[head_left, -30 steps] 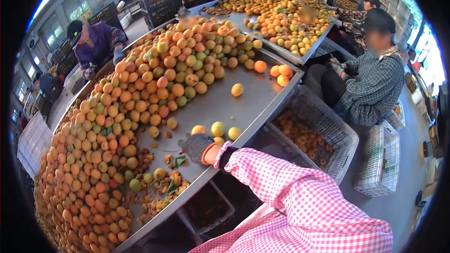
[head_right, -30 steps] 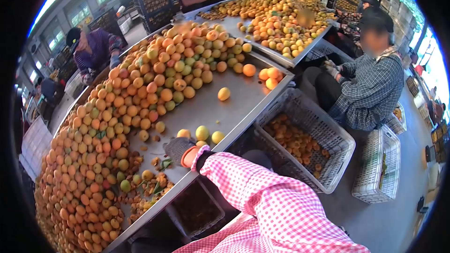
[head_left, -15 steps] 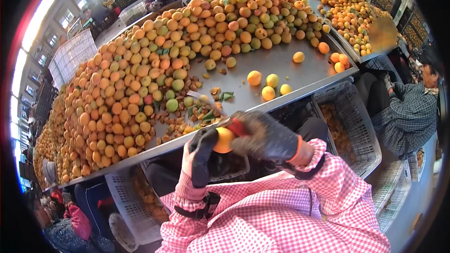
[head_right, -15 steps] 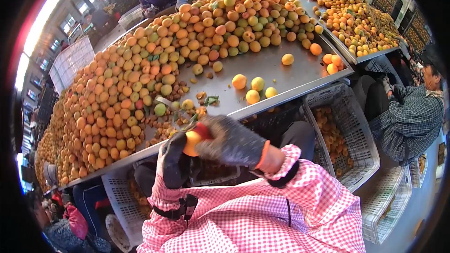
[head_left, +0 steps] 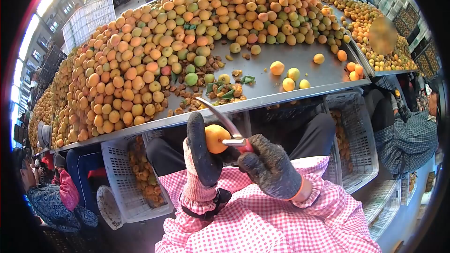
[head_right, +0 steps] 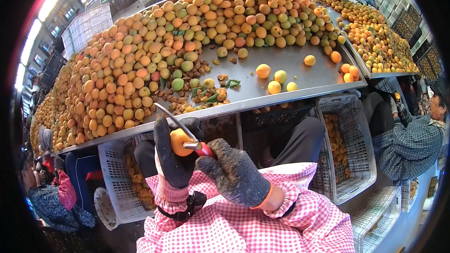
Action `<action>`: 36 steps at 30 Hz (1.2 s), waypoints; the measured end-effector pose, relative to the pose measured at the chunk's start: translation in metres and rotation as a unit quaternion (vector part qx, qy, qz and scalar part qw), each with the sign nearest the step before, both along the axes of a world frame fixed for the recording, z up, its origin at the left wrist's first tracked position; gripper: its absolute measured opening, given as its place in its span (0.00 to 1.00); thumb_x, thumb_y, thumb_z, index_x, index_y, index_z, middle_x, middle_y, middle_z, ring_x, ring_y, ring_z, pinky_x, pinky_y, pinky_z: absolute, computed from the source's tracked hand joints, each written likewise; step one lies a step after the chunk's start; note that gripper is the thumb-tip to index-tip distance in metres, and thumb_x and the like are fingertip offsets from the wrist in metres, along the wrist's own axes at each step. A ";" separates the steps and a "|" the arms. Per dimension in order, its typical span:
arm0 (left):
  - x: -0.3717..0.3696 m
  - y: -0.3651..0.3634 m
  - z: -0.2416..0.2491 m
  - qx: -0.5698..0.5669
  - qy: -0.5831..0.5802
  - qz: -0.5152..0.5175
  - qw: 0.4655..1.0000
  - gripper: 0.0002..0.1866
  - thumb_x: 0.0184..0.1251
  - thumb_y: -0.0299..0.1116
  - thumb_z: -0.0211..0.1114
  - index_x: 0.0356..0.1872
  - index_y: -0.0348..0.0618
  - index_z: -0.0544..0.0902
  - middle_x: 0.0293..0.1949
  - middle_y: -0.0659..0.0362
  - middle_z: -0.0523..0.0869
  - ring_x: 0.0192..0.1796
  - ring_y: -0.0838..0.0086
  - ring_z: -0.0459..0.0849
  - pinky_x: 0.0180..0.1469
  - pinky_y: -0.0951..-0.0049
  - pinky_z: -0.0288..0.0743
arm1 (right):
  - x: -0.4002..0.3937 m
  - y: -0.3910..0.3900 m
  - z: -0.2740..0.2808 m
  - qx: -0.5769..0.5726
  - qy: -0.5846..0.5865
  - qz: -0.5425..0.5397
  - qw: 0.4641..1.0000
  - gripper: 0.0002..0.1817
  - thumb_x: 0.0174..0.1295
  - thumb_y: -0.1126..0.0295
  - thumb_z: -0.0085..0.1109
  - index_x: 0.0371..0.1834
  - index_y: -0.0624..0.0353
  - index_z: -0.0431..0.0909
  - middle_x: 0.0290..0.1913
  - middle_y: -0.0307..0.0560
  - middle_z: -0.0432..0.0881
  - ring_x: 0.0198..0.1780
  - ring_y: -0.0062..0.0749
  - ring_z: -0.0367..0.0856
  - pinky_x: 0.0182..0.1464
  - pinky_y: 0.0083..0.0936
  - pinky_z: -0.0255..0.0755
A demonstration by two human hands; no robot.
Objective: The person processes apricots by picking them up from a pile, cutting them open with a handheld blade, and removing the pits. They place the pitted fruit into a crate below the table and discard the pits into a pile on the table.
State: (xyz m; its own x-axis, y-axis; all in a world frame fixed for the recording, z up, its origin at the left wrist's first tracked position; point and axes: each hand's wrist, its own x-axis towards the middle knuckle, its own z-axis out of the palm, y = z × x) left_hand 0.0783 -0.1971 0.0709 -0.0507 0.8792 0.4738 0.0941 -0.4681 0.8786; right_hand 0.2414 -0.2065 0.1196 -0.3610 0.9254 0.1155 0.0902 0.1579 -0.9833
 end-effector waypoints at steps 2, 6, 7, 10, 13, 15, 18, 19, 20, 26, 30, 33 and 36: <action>0.005 -0.007 0.031 -0.084 -0.090 0.023 0.992 0.20 0.63 0.28 0.57 0.55 0.33 0.69 0.37 0.51 0.82 0.36 0.70 0.82 0.38 0.73 0.79 | -0.010 -0.002 -0.008 0.082 -0.038 -0.023 0.996 0.12 0.61 0.65 0.61 0.40 0.60 0.72 0.24 0.57 0.76 0.28 0.58 0.77 0.25 0.37 0.68; 0.004 -0.008 0.027 -0.141 -0.214 0.054 0.965 0.22 0.72 0.43 0.52 0.42 0.28 0.79 0.30 0.52 0.83 0.30 0.73 0.82 0.32 0.75 0.78 | -0.024 -0.007 -0.016 0.215 -0.157 -0.068 0.961 0.15 0.59 0.59 0.62 0.34 0.60 0.71 0.19 0.53 0.74 0.20 0.50 0.76 0.20 0.39 0.66; 0.005 -0.009 0.030 -0.170 -0.294 0.053 0.939 0.23 0.71 0.44 0.53 0.42 0.27 0.79 0.30 0.52 0.83 0.29 0.73 0.82 0.31 0.75 0.78 | -0.025 -0.009 -0.015 0.228 -0.209 -0.064 0.949 0.16 0.59 0.58 0.61 0.32 0.61 0.70 0.17 0.52 0.74 0.18 0.47 0.76 0.18 0.38 0.66; 0.006 -0.009 0.034 -0.113 -0.202 0.113 0.966 0.24 0.71 0.46 0.52 0.39 0.27 0.79 0.28 0.53 0.83 0.24 0.73 0.80 0.29 0.75 0.77 | -0.028 -0.009 -0.013 0.265 -0.276 -0.060 0.922 0.17 0.61 0.57 0.59 0.30 0.61 0.69 0.15 0.50 0.72 0.15 0.43 0.75 0.16 0.37 0.65; 0.010 0.002 0.028 -0.086 -0.207 0.166 0.960 0.23 0.72 0.45 0.51 0.39 0.28 0.78 0.26 0.54 0.83 0.23 0.72 0.80 0.28 0.75 0.76 | -0.032 -0.007 -0.009 0.253 -0.318 -0.058 0.912 0.15 0.57 0.62 0.64 0.35 0.61 0.71 0.20 0.50 0.72 0.18 0.47 0.75 0.19 0.39 0.67; 0.015 0.012 0.030 0.068 0.010 0.273 0.960 0.22 0.72 0.44 0.52 0.39 0.29 0.78 0.23 0.55 0.82 0.22 0.72 0.79 0.28 0.76 0.75 | -0.039 -0.001 -0.010 0.247 -0.303 -0.062 0.918 0.14 0.58 0.63 0.62 0.35 0.61 0.71 0.20 0.51 0.71 0.17 0.48 0.75 0.18 0.39 0.67; -0.004 0.020 0.024 0.033 -0.062 0.256 0.964 0.16 0.73 0.34 0.50 0.51 0.29 0.72 0.25 0.55 0.82 0.24 0.72 0.80 0.32 0.74 0.76 | -0.041 0.022 -0.012 0.246 -0.214 -0.029 0.945 0.12 0.62 0.63 0.57 0.37 0.61 0.72 0.24 0.54 0.73 0.20 0.48 0.76 0.20 0.38 0.68; -0.009 0.024 0.015 0.189 0.223 0.326 0.899 0.16 0.73 0.32 0.49 0.53 0.29 0.70 0.25 0.55 0.82 0.24 0.72 0.80 0.33 0.74 0.76 | -0.042 0.028 -0.017 0.238 -0.138 0.014 0.961 0.12 0.65 0.62 0.52 0.40 0.62 0.73 0.28 0.56 0.76 0.22 0.48 0.77 0.22 0.38 0.69; -0.003 0.022 0.024 0.140 0.149 0.294 0.933 0.18 0.74 0.35 0.47 0.53 0.29 0.71 0.26 0.56 0.82 0.26 0.73 0.80 0.33 0.73 0.75 | -0.052 0.036 -0.015 0.087 0.085 0.078 0.990 0.11 0.65 0.66 0.50 0.46 0.59 0.75 0.34 0.55 0.76 0.27 0.51 0.76 0.26 0.38 0.70; 0.000 0.023 0.054 -0.122 -0.406 0.063 0.904 0.28 0.74 0.51 0.45 0.59 0.34 0.70 0.33 0.54 0.82 0.26 0.71 0.80 0.32 0.73 0.77 | -0.017 0.022 0.009 -0.132 0.101 0.136 0.977 0.11 0.61 0.68 0.56 0.44 0.61 0.74 0.30 0.53 0.76 0.27 0.50 0.76 0.28 0.37 0.70; 0.029 0.019 0.075 -0.153 -0.442 0.057 0.882 0.36 0.70 0.60 0.45 0.65 0.36 0.64 0.31 0.53 0.82 0.28 0.68 0.82 0.31 0.71 0.77 | -0.010 0.002 -0.002 0.109 0.023 0.008 0.994 0.13 0.61 0.62 0.59 0.38 0.61 0.72 0.22 0.54 0.76 0.23 0.51 0.78 0.22 0.40 0.68; 0.039 0.019 0.077 -0.157 -0.381 0.083 0.907 0.40 0.67 0.63 0.46 0.67 0.37 0.60 0.31 0.54 0.82 0.28 0.68 0.82 0.29 0.71 0.77 | -0.005 0.001 -0.001 0.133 -0.150 -0.029 0.979 0.16 0.57 0.61 0.62 0.35 0.62 0.70 0.18 0.55 0.73 0.21 0.53 0.77 0.21 0.40 0.66; 0.049 0.012 0.091 -0.160 -0.272 0.121 0.941 0.42 0.67 0.63 0.46 0.69 0.36 0.55 0.30 0.53 0.82 0.27 0.68 0.81 0.29 0.72 0.76 | -0.002 -0.005 -0.014 0.182 -0.140 -0.056 0.972 0.19 0.56 0.59 0.63 0.36 0.64 0.70 0.18 0.55 0.74 0.20 0.52 0.76 0.20 0.39 0.65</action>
